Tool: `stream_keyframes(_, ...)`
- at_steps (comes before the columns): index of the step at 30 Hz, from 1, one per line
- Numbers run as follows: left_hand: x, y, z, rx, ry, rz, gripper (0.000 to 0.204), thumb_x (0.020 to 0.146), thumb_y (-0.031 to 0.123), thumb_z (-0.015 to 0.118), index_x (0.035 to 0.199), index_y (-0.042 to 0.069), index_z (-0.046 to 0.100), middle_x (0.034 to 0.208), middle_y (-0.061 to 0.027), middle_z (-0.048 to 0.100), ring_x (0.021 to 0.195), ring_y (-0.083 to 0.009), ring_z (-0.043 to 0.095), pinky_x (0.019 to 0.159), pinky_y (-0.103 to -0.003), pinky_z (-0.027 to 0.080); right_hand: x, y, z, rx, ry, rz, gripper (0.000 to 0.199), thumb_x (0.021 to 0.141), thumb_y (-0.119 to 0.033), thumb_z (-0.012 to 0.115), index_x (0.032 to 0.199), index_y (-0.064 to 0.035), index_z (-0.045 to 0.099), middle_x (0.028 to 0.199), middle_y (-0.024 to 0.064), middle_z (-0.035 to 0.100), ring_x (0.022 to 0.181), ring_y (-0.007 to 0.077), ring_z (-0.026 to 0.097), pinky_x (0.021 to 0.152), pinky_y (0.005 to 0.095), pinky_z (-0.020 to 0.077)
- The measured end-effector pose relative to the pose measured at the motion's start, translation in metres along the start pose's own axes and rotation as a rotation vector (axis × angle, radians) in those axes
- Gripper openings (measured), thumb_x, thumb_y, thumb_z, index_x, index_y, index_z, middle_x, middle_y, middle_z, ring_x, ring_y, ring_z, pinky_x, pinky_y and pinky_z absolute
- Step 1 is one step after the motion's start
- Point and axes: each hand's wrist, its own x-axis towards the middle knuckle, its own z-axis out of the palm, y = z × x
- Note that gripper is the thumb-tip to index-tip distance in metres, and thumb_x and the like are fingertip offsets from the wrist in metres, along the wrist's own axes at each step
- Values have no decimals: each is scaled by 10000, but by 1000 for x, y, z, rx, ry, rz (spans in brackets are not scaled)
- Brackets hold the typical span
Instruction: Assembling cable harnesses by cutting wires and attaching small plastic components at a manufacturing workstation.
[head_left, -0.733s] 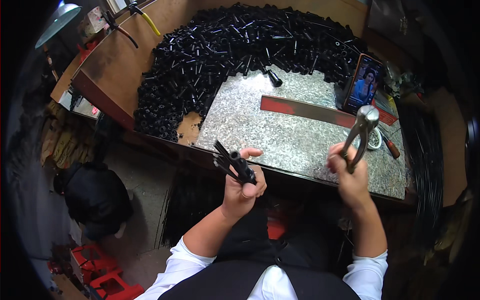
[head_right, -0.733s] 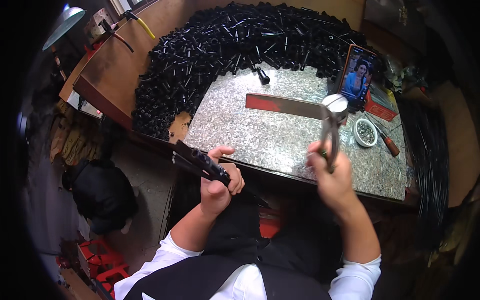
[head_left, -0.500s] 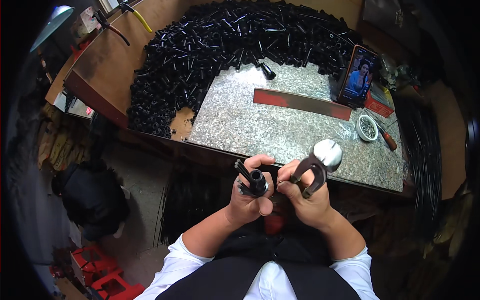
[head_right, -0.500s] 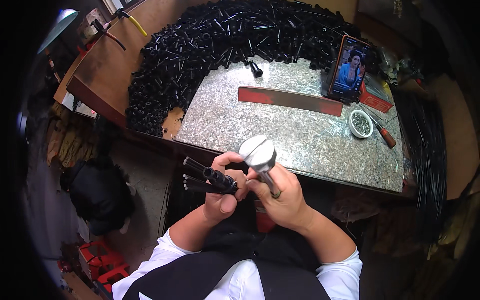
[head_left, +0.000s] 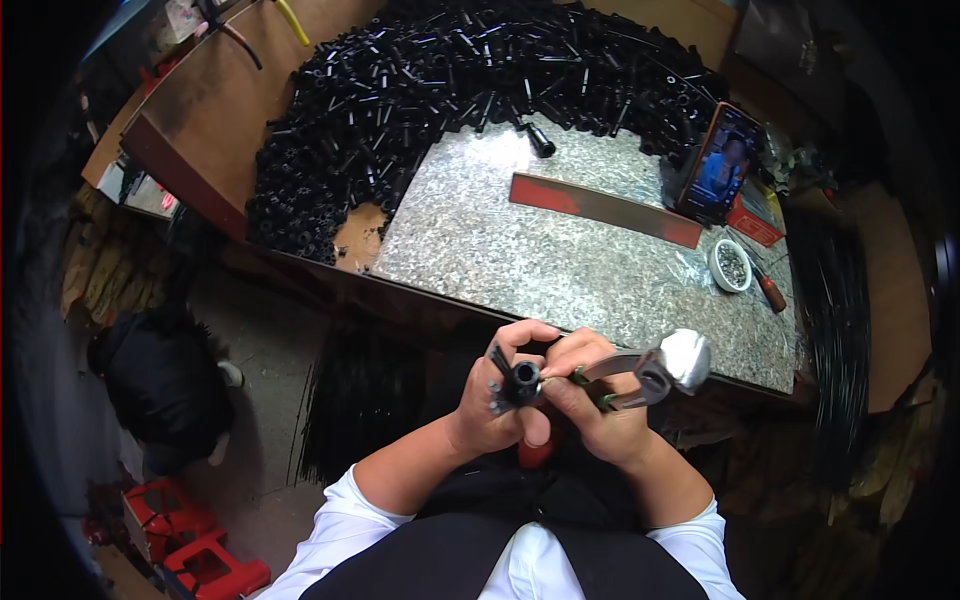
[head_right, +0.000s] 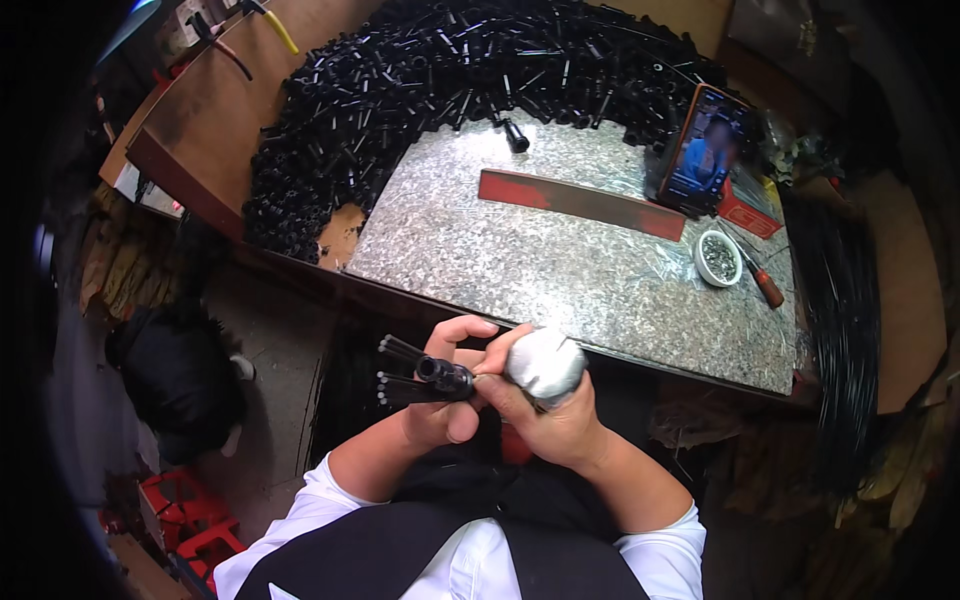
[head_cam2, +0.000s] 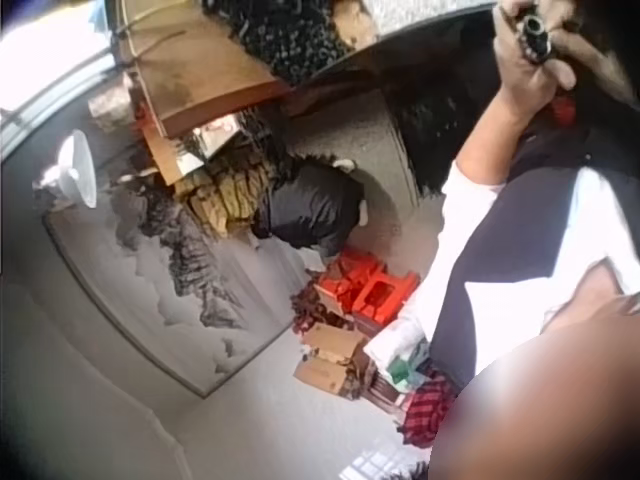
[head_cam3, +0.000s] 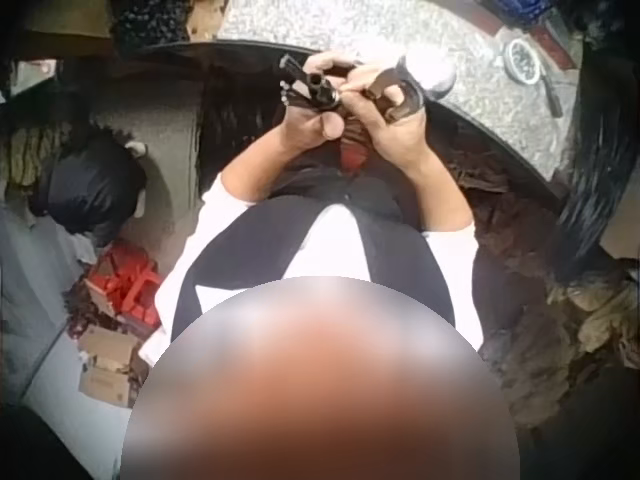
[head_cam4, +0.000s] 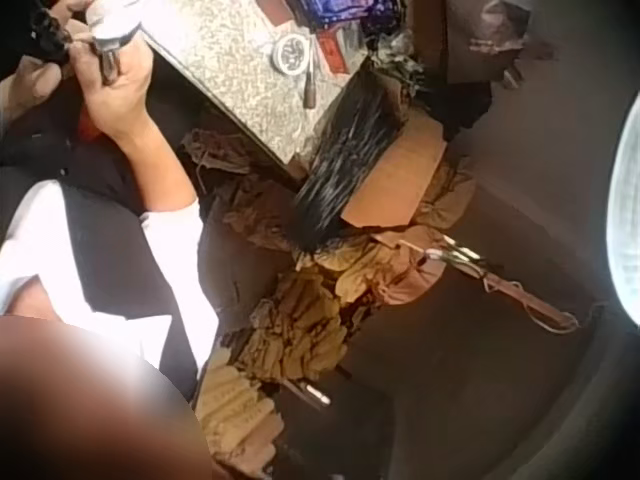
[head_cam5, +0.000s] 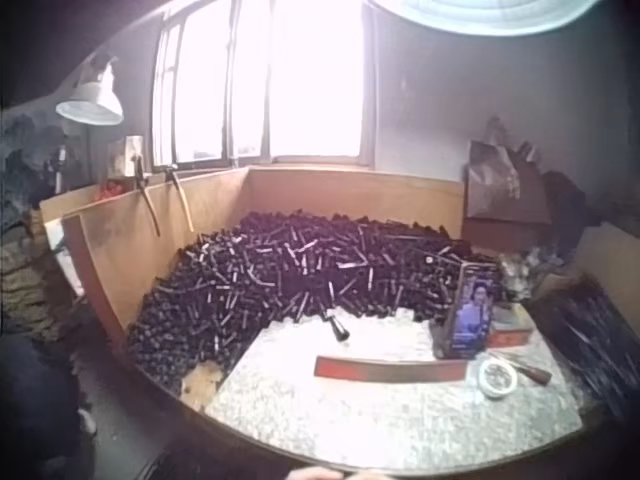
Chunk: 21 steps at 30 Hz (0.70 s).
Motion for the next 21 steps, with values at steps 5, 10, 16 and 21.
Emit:
stream_keyframes(5, 4, 17, 1, -85, -58, -107, 958, 690, 587, 694, 1276, -69, 315, 730, -16, 608, 681, -67, 575, 624, -202, 425, -3, 14, -7, -114, -60, -109, 79, 874, -34, 623, 947, -54, 600, 932, 87, 573, 843, 175, 559, 752, 305, 461)
stream_keyframes(10, 8, 24, 3, -153, -66, -119, 959, 712, 549, 705, 1304, -65, 266, 860, -78, 645, 791, -104, 618, 693, -220, 470, 1, 14, -5, -206, -16, -172, 120, 826, -37, 654, 933, -25, 602, 889, 91, 576, 790, 189, 574, 706, 298, 463)
stream_keyframes(16, 10, 27, 1, -177, -82, -101, 966, 730, 509, 721, 1323, -68, 221, 944, -134, 649, 885, -150, 633, 755, -244, 494, 1, 22, -5, -234, -29, -218, 136, 797, -33, 656, 919, -22, 595, 870, 97, 567, 769, 207, 564, 692, 305, 457)
stream_keyframes(21, 5, 23, -2, -192, -78, -141, 957, 723, 515, 727, 1313, -71, 253, 824, -53, 626, 763, -81, 596, 661, -206, 452, 2, 19, -3, -241, -41, -245, 88, 834, -18, 621, 915, -45, 597, 883, 96, 572, 794, 193, 549, 711, 313, 450)
